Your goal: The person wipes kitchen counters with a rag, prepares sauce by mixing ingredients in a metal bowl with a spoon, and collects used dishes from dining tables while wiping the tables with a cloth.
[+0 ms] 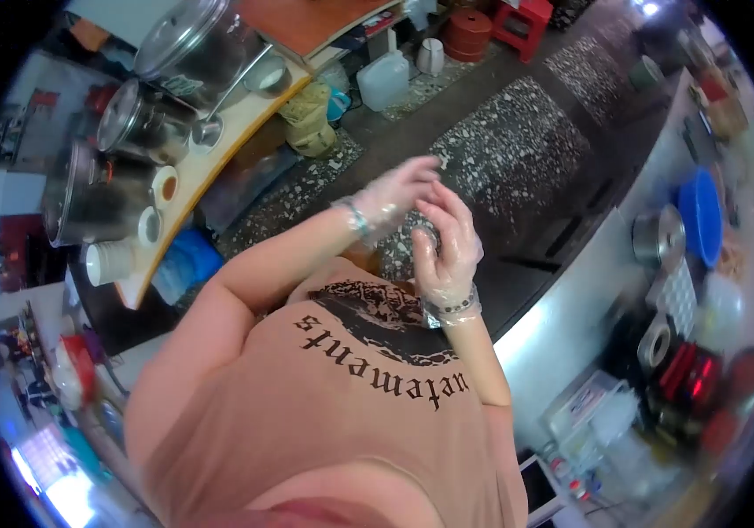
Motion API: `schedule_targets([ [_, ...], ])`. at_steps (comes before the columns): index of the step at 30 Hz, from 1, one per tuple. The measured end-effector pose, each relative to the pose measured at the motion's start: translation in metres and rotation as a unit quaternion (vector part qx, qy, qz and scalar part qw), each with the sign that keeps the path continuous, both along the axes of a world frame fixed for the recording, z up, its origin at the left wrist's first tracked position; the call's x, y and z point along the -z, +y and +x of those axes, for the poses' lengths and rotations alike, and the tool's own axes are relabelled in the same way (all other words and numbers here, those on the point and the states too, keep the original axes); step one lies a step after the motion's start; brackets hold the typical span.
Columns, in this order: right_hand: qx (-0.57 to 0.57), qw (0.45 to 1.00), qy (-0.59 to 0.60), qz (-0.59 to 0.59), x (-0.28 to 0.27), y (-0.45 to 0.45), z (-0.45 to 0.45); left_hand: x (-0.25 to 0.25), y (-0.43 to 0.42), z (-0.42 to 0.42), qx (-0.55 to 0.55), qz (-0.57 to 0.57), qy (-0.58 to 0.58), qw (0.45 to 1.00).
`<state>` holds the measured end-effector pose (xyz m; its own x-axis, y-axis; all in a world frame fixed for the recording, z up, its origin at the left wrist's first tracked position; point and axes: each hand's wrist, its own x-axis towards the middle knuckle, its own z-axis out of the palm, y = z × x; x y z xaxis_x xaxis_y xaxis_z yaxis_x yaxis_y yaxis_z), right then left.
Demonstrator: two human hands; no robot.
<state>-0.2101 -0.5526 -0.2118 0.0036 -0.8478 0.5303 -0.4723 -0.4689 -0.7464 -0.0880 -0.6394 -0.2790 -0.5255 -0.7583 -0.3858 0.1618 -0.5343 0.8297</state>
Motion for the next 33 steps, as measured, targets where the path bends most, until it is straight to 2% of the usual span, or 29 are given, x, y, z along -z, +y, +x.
schedule_targets([
  [1, -0.012, 1.0, 0.002, 0.017, 0.003, -0.019, 0.004, 0.009, -0.024, 0.022, -0.02, -0.095, -0.133, 0.986],
  [3, -0.024, 0.999, 0.005, 0.036, 0.01, -0.055, 0.013, 0.027, -0.071, 0.059, -0.103, -0.037, -0.146, 0.983],
  [6, -0.049, 0.998, 0.024, 0.043, 0.016, -0.119, 0.026, 0.064, -0.156, 0.102, -0.212, -0.017, -0.146, 0.966],
  [8, -0.037, 0.996, 0.002, 0.075, 0.023, -0.167, 0.036, 0.088, -0.228, 0.119, -0.244, 0.006, -0.14, 0.96],
  [10, -0.005, 0.996, -0.008, 0.092, 0.039, -0.219, 0.045, 0.134, -0.311, 0.133, -0.229, 0.011, -0.163, 0.959],
  [12, 0.032, 0.992, 0.032, 0.115, 0.053, -0.276, 0.056, 0.209, -0.403, 0.144, -0.188, -0.055, -0.324, 0.926],
  [13, 0.038, 0.989, 0.013, 0.142, 0.06, -0.299, 0.062, 0.226, -0.44, 0.148, -0.165, -0.063, -0.384, 0.906],
  [14, 0.042, 0.985, -0.006, 0.169, 0.063, -0.321, 0.07, 0.225, -0.471, 0.148, -0.162, -0.058, -0.38, 0.909],
  [16, 0.042, 0.973, -0.029, 0.224, 0.062, -0.351, 0.083, 0.227, -0.515, 0.147, -0.103, -0.068, -0.531, 0.838],
  [17, 0.051, 0.97, -0.021, 0.236, 0.066, -0.368, 0.086, 0.255, -0.537, 0.146, -0.148, -0.099, -0.551, 0.815],
  [19, 0.068, 0.964, -0.012, 0.257, 0.078, -0.389, 0.09, 0.296, -0.573, 0.149, -0.121, -0.063, -0.558, 0.819],
  [23, 0.107, 0.938, -0.043, 0.328, 0.101, -0.416, 0.091, 0.336, -0.629, 0.157, -0.099, 0.015, -0.545, 0.832],
  [26, 0.121, 0.93, -0.029, 0.346, 0.108, -0.428, 0.094, 0.35, -0.632, 0.164, 0.041, -0.004, -0.553, 0.832],
  [29, 0.12, 0.928, -0.044, 0.35, 0.102, -0.441, 0.097, 0.344, -0.616, 0.161, -0.202, -0.019, -0.376, 0.904],
  [30, 0.131, 0.925, -0.047, 0.353, 0.101, -0.441, 0.096, 0.339, -0.608, 0.157, -0.19, -0.02, -0.376, 0.907],
  [32, 0.125, 0.929, -0.056, 0.343, 0.1, -0.441, 0.094, 0.316, -0.589, 0.151, -0.173, -0.006, -0.208, 0.963],
  [33, 0.132, 0.926, -0.065, 0.347, 0.098, -0.44, 0.094, 0.299, -0.579, 0.149, -0.117, -0.014, -0.228, 0.967],
])
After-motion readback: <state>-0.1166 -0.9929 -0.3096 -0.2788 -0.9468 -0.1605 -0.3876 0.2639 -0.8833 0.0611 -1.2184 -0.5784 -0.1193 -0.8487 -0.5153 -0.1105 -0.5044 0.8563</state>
